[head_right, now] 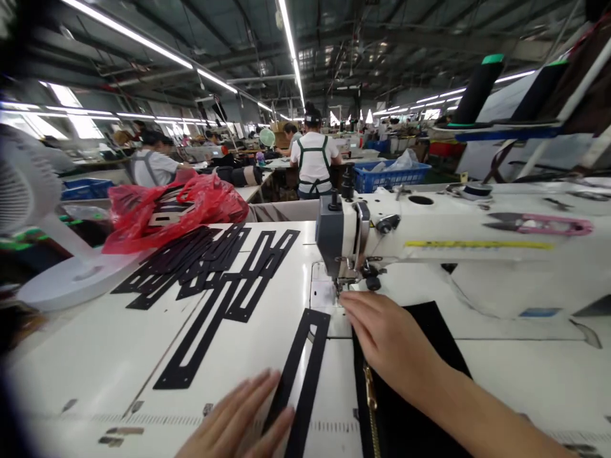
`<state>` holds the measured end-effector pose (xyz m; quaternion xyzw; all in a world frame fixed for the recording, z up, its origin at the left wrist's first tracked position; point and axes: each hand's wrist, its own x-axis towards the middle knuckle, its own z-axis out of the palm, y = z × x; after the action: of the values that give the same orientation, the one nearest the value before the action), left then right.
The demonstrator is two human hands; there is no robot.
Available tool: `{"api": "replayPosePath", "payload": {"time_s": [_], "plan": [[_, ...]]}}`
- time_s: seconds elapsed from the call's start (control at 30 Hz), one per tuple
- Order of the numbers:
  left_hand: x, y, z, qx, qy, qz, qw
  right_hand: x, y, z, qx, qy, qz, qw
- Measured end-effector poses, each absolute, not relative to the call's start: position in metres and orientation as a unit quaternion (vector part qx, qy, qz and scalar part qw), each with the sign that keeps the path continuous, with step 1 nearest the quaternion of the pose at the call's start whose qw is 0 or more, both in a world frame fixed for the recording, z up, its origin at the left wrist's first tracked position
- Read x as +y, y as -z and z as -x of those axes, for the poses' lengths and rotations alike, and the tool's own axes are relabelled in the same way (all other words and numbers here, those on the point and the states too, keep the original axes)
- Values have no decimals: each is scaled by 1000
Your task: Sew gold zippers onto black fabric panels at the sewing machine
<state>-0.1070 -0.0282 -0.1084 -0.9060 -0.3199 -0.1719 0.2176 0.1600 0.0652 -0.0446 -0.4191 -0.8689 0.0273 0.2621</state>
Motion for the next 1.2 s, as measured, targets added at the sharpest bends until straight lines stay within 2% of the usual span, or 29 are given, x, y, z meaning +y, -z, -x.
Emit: {"api": "replayPosePath", "payload": {"time_s": [0.07, 0.27, 0.5, 0.7, 0.83, 1.0, 1.1, 1.2], "plan": [[-17, 97, 108, -325, 143, 917, 181, 50, 58, -188, -859, 12, 435, 271], [-2, 50, 97, -361, 108, 926, -35, 43, 101, -208, -882, 26, 413, 224], [27, 55, 75, -329, 119, 929, -117, 44, 92, -201, -902, 23, 396, 171], [59, 70, 41, -352, 174, 917, -64, 44, 102, -202, -897, 43, 391, 203], [74, 80, 48, -357, 220, 907, -29, 44, 105, -202, -898, 65, 383, 206], [65, 77, 71, -364, 294, 884, -8, 42, 106, -198, -899, 72, 378, 210], [54, 76, 56, -328, 348, 878, 6, 41, 105, -193, -901, 59, 372, 215], [51, 81, 28, -326, 303, 894, 42, 41, 103, -189, -904, 53, 365, 215]]}}
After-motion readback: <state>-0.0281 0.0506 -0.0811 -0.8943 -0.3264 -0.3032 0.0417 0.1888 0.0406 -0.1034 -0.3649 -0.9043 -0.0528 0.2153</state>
